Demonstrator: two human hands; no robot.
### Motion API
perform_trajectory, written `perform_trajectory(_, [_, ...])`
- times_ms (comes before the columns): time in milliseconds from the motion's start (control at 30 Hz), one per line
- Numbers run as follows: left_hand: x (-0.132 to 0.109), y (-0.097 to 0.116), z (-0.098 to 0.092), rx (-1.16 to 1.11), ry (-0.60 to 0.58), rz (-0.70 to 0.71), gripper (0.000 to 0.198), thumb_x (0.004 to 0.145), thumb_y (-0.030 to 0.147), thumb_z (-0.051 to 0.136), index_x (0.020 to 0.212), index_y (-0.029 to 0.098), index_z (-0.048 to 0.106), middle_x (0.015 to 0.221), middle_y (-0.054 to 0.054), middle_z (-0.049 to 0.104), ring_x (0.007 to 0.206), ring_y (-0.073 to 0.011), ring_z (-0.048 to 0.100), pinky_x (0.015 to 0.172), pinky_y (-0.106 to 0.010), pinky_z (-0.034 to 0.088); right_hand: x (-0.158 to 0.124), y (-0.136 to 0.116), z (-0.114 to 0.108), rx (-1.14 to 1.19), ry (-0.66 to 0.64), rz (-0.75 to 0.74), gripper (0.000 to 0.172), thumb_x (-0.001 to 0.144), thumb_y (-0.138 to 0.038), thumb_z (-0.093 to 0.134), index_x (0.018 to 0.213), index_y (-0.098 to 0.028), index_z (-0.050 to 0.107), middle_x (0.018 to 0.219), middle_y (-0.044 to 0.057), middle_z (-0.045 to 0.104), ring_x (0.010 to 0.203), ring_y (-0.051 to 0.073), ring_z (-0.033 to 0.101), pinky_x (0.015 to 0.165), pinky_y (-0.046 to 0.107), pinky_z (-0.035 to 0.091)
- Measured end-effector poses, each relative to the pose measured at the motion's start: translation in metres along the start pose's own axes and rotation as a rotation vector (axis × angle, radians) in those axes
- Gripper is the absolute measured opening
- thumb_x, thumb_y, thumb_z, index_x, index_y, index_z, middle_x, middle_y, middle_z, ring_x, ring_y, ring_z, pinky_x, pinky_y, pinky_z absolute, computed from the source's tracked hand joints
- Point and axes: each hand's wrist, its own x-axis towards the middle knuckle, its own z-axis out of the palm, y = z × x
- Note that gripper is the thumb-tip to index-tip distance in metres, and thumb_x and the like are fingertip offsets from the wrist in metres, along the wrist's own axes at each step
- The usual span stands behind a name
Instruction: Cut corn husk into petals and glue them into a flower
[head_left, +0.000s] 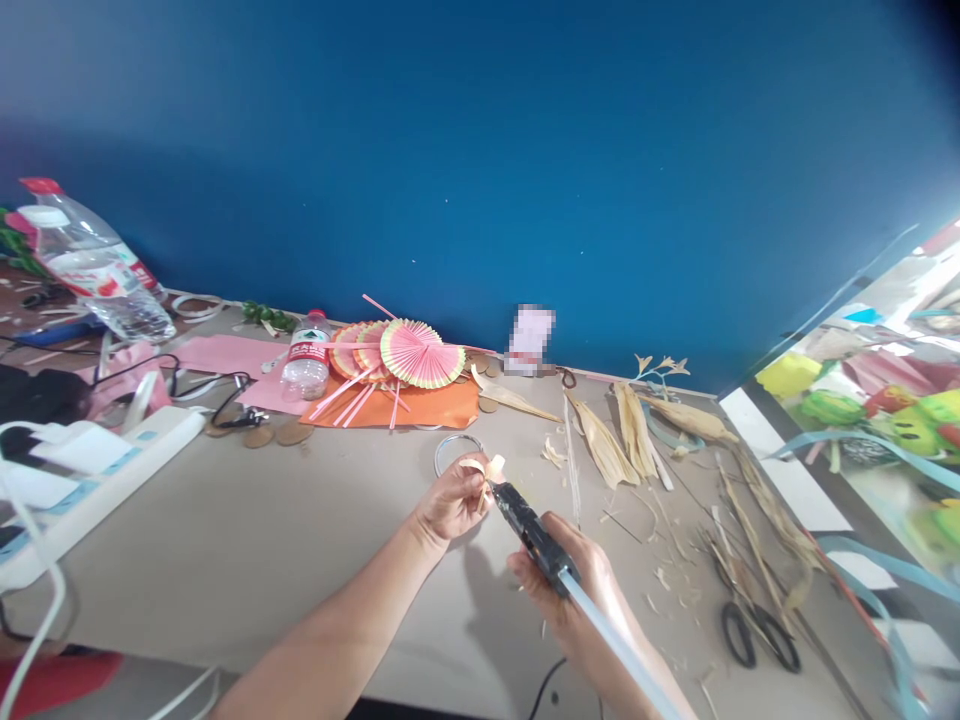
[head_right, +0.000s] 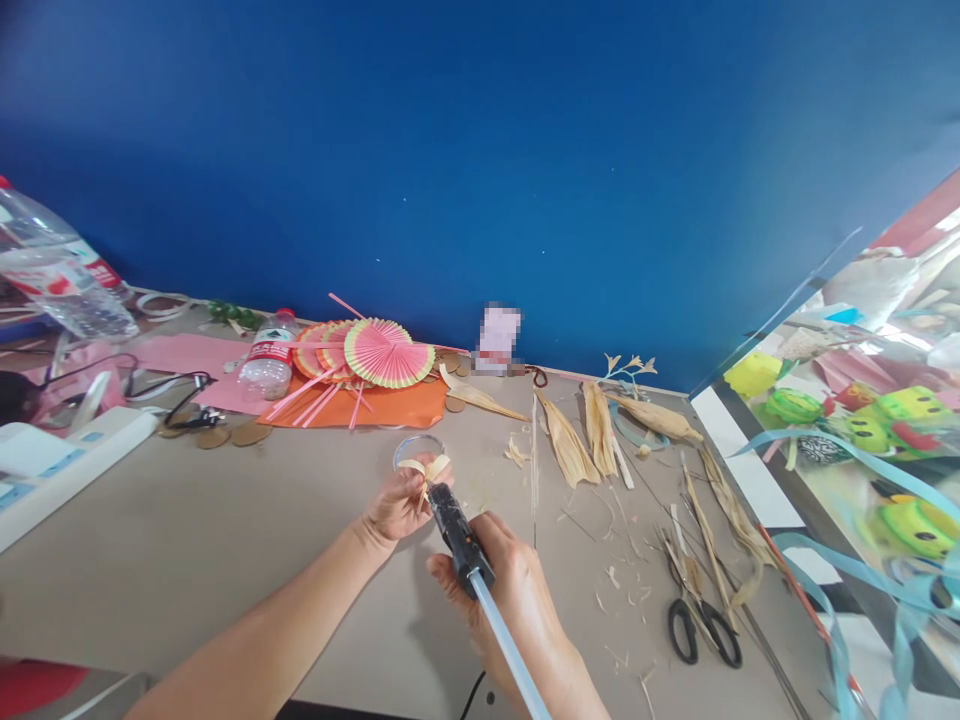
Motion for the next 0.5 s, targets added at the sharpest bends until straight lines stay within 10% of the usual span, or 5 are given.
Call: perform_trajectory(500, [-0.0003,0.002,0.0042,0.074,0.009,-0.019,0.032,0.052,0.028,0.077,0.061,0.013,0.049,0.054,0.005,0.04,0.048,-0.0037,0.041,0.044,-0.014,0.031,0.0005,0.001,0.0022,-0.018,0.007,-0.002,0.034,0.077,-0.049,0.045,0.061,-0.019,0.042,0.059,-0.002,0.046,0.047,0.01,0.041,0.045,0.021,0.029])
